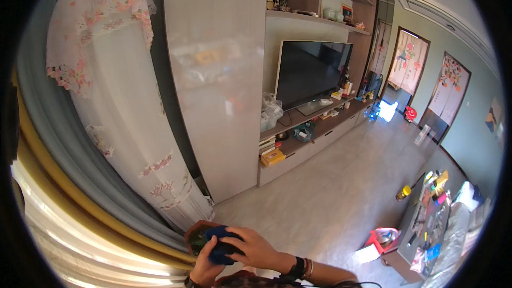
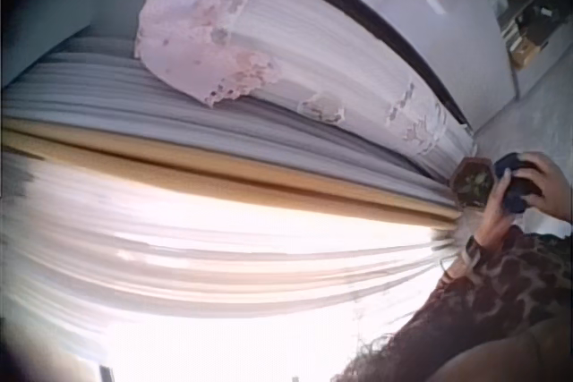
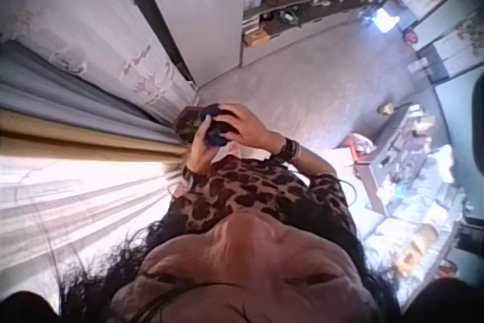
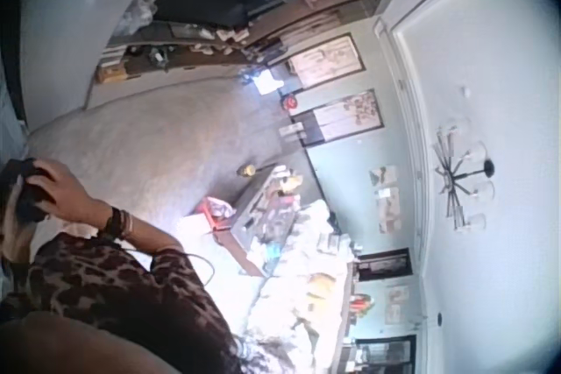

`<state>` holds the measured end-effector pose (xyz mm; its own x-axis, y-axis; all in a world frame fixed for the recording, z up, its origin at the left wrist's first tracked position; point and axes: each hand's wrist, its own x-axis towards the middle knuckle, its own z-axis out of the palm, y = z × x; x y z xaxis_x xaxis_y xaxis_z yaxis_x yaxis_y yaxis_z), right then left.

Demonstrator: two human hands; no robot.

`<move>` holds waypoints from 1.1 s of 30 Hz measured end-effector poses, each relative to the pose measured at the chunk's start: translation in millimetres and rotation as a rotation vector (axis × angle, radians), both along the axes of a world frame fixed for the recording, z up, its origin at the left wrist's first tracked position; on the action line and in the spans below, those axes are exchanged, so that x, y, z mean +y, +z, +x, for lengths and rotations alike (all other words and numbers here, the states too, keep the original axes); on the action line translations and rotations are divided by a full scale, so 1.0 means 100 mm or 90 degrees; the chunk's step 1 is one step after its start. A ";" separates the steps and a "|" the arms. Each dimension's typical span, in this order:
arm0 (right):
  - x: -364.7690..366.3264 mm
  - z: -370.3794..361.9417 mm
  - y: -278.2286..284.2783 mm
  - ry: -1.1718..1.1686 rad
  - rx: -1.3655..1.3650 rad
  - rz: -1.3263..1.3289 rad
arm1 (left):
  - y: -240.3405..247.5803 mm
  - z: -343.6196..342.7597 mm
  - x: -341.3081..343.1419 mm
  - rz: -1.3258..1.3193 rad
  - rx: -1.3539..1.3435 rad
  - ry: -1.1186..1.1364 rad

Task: The person wipes a large balcony window with a blue cloth, moving from the upper section down to the lower frame. They then walk into the living room, wring the cloth in a basin of water, and return to the balcony to continue wiping the window.

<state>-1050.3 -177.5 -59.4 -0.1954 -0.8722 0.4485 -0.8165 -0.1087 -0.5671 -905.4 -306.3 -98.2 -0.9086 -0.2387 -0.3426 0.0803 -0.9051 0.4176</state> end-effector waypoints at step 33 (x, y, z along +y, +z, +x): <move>-0.09 -3.66 -0.11 0.312 0.179 0.067 | -0.35 -3.55 0.53 0.198 0.087 0.163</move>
